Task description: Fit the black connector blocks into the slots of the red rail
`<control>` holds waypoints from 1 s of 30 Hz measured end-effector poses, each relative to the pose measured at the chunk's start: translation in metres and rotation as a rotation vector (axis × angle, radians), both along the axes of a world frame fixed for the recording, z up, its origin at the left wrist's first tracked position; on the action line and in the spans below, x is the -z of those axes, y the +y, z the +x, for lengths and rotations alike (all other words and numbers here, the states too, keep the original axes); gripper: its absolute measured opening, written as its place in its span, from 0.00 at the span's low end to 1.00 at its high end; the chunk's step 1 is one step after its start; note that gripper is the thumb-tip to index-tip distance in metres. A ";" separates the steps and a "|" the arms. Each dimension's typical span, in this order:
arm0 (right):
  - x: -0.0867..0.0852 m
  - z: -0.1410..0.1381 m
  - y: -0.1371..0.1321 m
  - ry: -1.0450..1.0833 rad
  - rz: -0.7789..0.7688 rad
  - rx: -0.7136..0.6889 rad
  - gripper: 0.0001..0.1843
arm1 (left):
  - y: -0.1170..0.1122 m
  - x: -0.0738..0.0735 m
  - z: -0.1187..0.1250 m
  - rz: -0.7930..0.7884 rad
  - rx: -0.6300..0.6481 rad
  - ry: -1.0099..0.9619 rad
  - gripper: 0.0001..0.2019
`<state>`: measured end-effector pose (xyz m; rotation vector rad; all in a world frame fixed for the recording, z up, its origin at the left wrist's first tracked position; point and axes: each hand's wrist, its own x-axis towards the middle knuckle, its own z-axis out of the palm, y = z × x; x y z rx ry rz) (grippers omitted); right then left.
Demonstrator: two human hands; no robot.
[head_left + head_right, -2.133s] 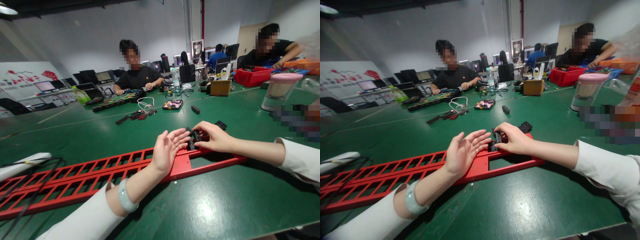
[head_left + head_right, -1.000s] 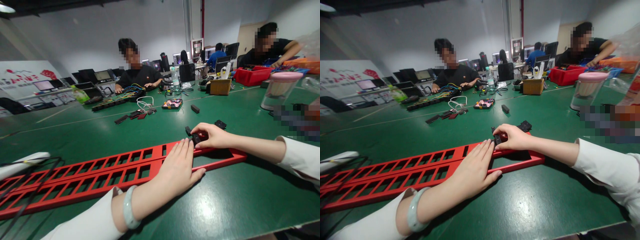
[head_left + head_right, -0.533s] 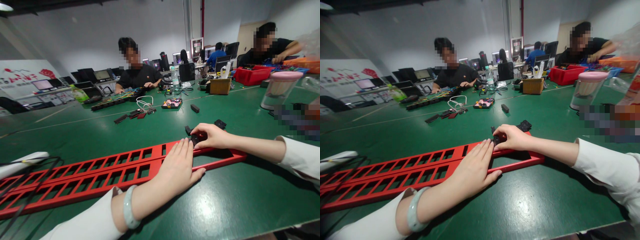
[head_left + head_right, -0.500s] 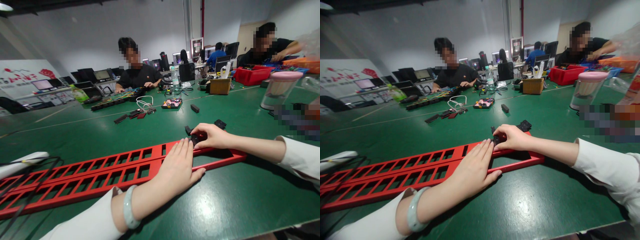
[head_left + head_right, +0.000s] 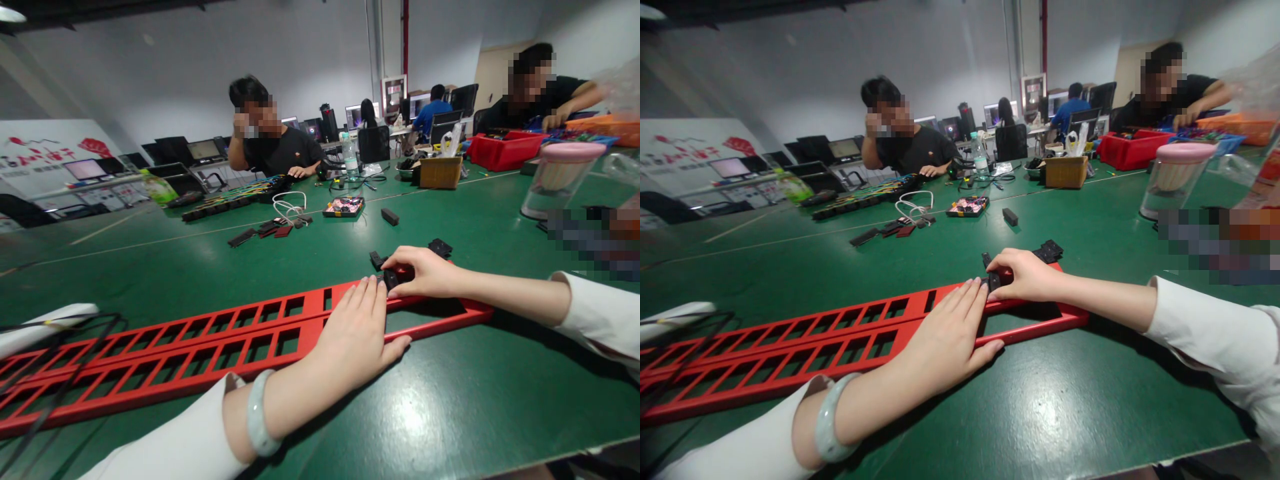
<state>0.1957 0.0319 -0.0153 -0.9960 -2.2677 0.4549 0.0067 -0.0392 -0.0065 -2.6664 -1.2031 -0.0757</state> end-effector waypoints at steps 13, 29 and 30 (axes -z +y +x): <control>0.000 0.000 -0.003 -0.020 0.026 -0.046 0.23 | 0.001 0.000 0.000 0.012 -0.003 0.005 0.38; -0.002 -0.001 -0.005 -0.049 0.024 -0.045 0.24 | 0.001 0.001 0.000 0.019 0.006 0.003 0.37; -0.002 -0.001 -0.005 -0.050 0.024 -0.045 0.24 | 0.001 0.001 0.000 0.020 0.005 0.004 0.37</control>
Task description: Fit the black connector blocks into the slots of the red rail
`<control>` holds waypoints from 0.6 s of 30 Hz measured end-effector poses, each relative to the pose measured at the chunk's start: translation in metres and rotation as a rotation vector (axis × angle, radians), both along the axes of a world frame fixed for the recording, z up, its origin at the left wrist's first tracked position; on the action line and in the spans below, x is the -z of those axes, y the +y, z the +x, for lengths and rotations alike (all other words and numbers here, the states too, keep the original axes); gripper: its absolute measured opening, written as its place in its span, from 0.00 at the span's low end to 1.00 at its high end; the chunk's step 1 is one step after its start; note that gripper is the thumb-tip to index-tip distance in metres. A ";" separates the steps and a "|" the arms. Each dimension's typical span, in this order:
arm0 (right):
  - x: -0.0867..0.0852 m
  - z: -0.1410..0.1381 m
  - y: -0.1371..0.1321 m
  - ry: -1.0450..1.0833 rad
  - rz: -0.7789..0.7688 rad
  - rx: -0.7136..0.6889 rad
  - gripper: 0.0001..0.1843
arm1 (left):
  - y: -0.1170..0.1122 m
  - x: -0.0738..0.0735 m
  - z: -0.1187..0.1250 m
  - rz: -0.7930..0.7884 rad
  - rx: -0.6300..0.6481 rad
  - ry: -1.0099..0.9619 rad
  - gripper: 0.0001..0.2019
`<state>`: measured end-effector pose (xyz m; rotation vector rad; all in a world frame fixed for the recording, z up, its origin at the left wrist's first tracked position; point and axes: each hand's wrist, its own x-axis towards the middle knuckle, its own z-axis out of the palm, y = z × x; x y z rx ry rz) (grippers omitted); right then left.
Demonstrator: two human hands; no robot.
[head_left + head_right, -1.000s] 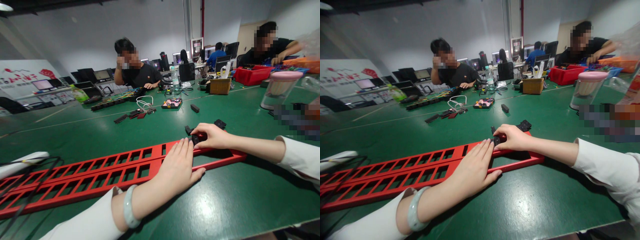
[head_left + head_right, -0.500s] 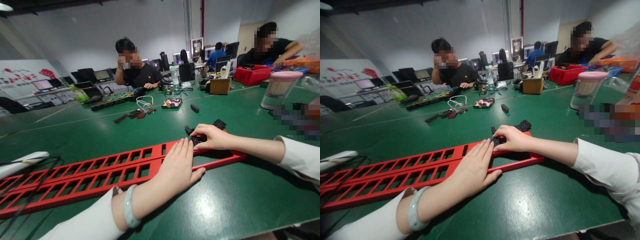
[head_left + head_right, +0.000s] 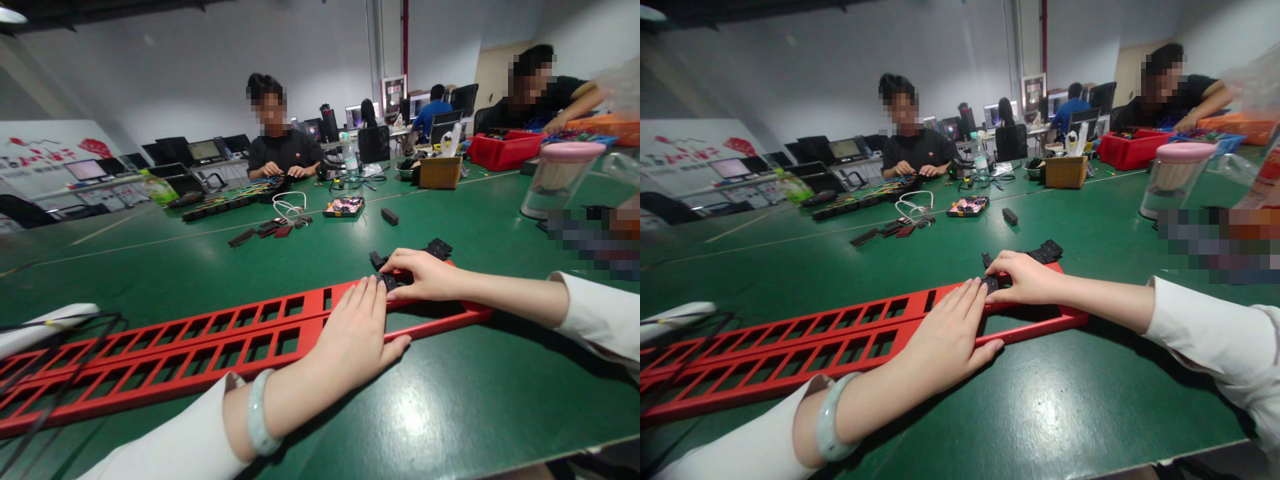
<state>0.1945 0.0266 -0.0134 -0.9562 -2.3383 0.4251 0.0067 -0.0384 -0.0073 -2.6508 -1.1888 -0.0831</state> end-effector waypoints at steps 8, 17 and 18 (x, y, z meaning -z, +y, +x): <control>0.000 0.001 -0.001 0.026 0.002 -0.024 0.20 | 0.000 0.001 -0.001 0.022 0.018 -0.011 0.36; -0.001 0.001 -0.002 0.038 0.002 -0.028 0.17 | 0.000 0.002 -0.001 0.027 0.019 -0.015 0.36; -0.001 0.001 -0.002 0.037 0.002 -0.027 0.17 | 0.000 0.002 -0.001 0.027 0.019 -0.014 0.36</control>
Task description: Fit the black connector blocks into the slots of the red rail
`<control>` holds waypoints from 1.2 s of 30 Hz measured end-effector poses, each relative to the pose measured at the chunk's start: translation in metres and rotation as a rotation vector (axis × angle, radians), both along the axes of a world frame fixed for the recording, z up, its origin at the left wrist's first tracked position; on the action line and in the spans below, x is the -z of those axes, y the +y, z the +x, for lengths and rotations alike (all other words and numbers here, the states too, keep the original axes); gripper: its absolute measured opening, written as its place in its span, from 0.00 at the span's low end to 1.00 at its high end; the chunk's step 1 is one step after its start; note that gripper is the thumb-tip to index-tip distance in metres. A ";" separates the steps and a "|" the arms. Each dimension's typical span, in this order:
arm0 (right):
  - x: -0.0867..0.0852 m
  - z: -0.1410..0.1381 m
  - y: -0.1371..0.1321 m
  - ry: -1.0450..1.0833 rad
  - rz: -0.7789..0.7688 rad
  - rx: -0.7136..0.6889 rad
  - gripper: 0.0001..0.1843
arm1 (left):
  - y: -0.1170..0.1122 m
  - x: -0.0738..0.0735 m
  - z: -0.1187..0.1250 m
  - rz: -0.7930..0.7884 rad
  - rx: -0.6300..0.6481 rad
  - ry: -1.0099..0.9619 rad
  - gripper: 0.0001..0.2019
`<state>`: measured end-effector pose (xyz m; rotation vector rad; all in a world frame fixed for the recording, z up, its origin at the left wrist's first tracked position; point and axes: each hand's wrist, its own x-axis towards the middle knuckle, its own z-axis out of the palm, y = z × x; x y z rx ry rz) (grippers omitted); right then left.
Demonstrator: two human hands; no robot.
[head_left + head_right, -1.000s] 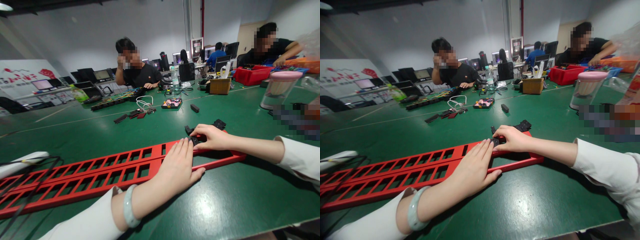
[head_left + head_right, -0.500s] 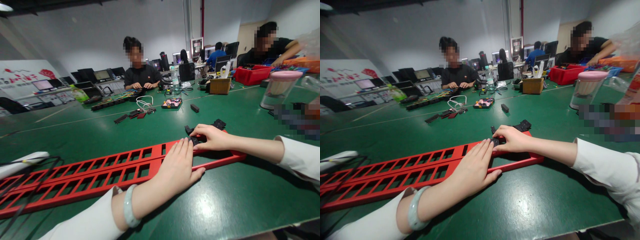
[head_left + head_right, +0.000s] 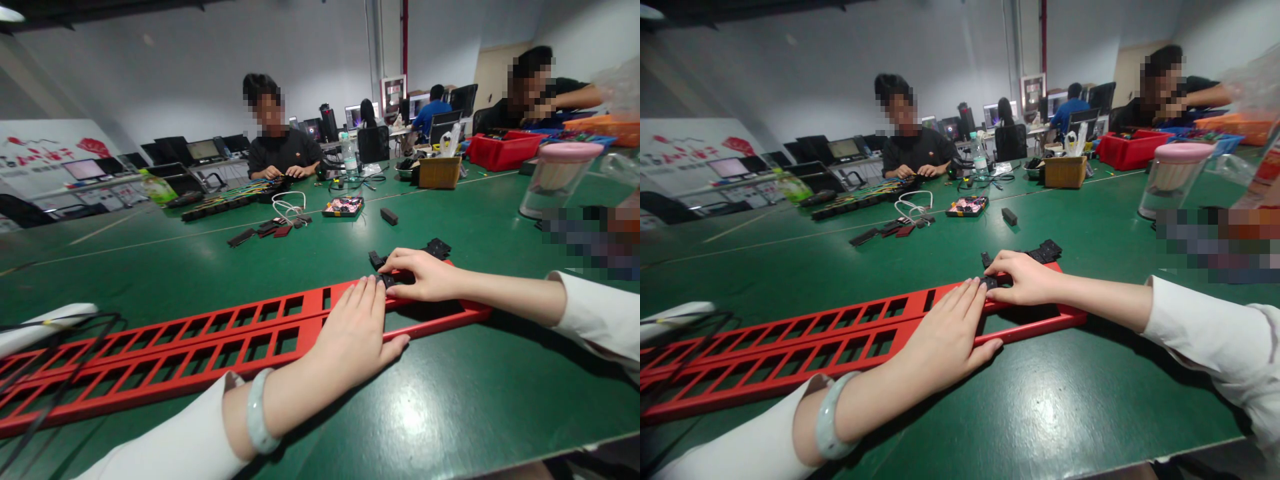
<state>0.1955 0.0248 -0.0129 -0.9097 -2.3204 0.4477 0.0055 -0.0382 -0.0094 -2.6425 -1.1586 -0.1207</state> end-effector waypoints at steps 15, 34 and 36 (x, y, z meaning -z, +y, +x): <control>0.003 0.000 0.001 -0.014 0.010 -0.008 0.18 | 0.000 0.000 0.000 0.007 0.008 -0.003 0.36; 0.004 0.001 0.002 -0.049 0.036 -0.021 0.20 | -0.001 -0.002 0.001 -0.018 -0.009 0.006 0.36; 0.005 0.001 0.003 -0.054 0.040 -0.029 0.20 | -0.001 -0.003 0.002 -0.023 -0.012 0.009 0.37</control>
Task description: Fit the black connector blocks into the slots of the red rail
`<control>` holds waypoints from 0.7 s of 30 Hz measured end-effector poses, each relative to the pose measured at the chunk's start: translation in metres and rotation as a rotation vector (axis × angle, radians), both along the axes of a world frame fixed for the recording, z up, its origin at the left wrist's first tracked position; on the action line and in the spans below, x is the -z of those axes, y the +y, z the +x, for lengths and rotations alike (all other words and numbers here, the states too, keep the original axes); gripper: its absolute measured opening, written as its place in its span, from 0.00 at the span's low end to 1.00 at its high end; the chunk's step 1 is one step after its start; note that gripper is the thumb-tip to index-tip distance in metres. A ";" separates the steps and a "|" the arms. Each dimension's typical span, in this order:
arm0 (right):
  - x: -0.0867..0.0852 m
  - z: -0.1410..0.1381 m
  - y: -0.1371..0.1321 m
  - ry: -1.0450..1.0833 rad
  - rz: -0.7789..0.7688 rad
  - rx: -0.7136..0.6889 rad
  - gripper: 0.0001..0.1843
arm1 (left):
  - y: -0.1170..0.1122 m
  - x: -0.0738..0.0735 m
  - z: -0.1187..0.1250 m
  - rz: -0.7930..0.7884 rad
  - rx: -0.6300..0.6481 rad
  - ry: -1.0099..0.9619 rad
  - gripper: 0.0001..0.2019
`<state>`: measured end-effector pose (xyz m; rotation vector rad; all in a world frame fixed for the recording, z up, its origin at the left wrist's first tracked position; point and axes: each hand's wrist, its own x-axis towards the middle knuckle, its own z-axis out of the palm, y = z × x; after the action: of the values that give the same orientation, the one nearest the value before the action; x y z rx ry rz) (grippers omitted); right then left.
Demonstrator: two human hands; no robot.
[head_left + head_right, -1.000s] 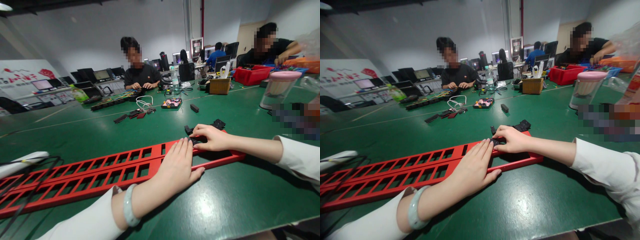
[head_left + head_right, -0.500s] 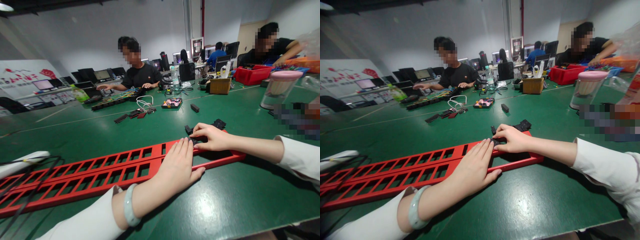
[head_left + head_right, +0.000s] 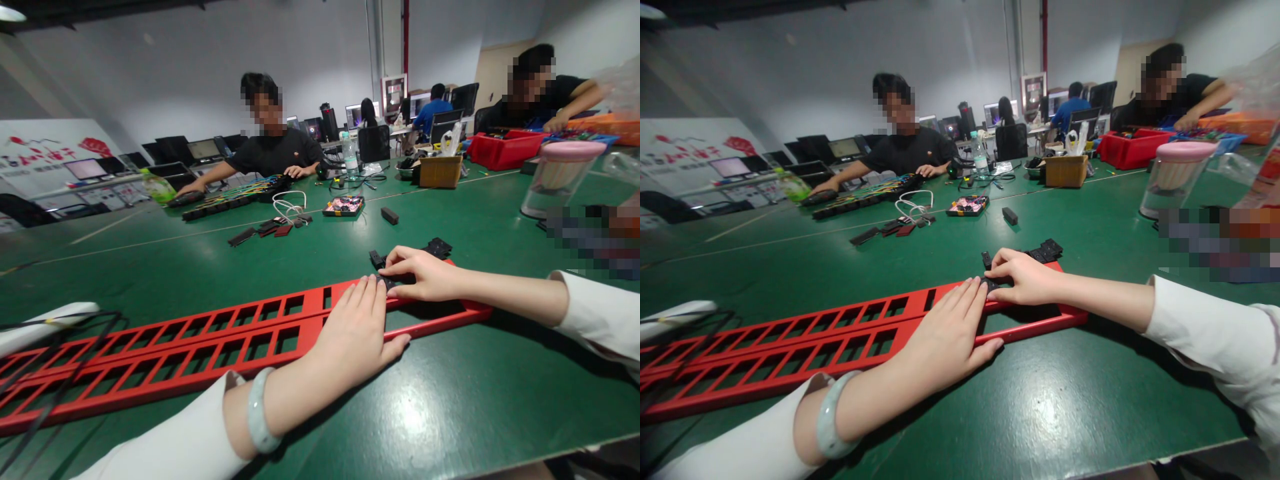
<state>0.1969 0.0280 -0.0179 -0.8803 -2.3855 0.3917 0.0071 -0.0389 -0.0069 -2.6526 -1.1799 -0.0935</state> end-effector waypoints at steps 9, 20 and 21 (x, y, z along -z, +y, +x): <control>0.000 0.000 -0.001 -0.037 0.060 -0.054 0.20 | 0.001 0.002 0.000 0.009 0.007 -0.006 0.36; -0.001 -0.003 -0.007 -0.118 0.234 -0.082 0.15 | 0.002 0.003 0.001 0.024 0.011 0.002 0.37; -0.001 -0.003 -0.007 -0.120 0.244 -0.083 0.15 | 0.002 0.003 0.001 0.024 0.010 0.004 0.37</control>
<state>0.1937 0.0212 -0.0170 -0.7123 -2.5192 0.0764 0.0080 -0.0368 -0.0096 -2.6366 -1.1574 -0.1038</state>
